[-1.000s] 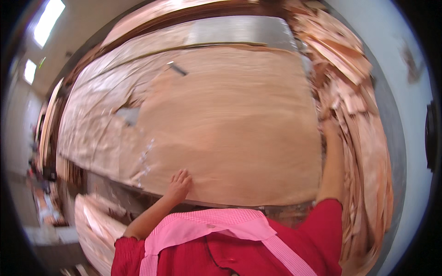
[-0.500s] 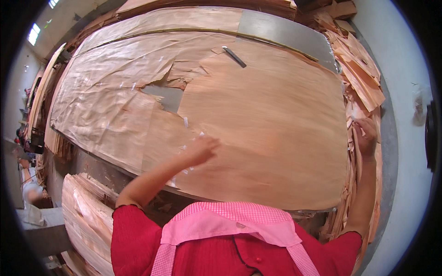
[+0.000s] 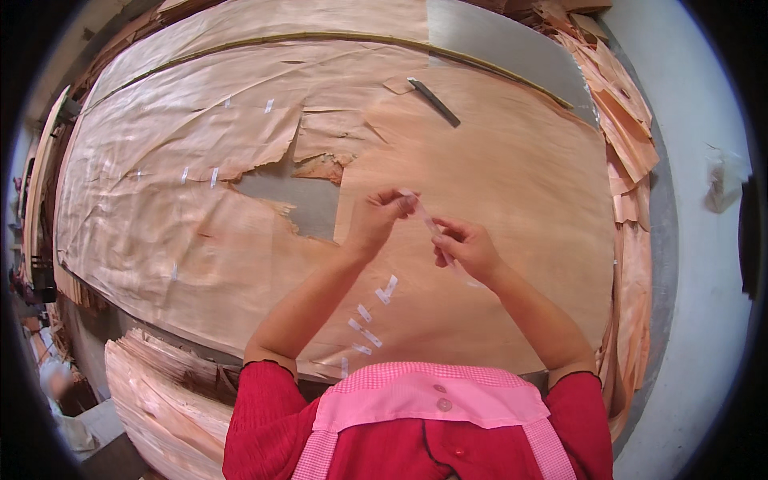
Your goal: The person repairs wood veneer by applying tape to cracks, cutting the veneer with a knife using a long wooden guide, and clearing away wood scraps.
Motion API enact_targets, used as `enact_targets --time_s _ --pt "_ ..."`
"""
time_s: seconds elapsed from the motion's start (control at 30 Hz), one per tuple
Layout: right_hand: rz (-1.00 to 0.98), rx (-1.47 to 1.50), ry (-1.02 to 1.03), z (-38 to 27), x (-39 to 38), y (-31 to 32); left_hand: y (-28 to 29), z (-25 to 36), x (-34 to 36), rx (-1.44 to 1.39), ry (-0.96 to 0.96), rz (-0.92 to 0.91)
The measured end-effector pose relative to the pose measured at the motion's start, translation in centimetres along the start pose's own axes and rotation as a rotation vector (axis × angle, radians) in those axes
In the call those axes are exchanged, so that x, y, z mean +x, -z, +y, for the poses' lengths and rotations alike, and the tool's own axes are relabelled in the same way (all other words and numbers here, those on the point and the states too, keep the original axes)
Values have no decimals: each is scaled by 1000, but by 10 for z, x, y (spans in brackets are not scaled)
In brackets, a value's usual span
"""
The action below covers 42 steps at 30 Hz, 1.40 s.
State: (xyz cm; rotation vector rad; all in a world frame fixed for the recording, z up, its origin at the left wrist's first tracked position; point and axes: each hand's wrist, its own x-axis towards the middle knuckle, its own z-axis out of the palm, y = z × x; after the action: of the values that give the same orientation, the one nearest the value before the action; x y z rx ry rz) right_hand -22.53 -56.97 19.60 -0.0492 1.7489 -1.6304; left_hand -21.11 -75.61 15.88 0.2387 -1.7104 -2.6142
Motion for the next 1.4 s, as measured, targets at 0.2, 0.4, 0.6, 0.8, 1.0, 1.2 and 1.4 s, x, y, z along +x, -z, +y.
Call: enact_targets --time_s 0.2,0.4,0.6,0.8,1.0,1.2,1.4 --pt "91 349 -119 8 84 -28 55 4 97 801 -432 247" --pt "212 316 -83 5 164 -47 95 4 187 1334 -635 314" --pt "192 376 -103 12 183 -58 116 -5 190 1202 -332 353" --pt "244 445 -53 10 190 -63 116 -6 212 1356 -716 297" --pt "265 424 -89 6 197 -64 111 -8 227 1386 -465 554" --pt "259 415 -74 9 199 -64 132 7 215 1284 -403 68" --pt "276 406 -64 6 200 -66 135 1 195 1498 -571 -89"
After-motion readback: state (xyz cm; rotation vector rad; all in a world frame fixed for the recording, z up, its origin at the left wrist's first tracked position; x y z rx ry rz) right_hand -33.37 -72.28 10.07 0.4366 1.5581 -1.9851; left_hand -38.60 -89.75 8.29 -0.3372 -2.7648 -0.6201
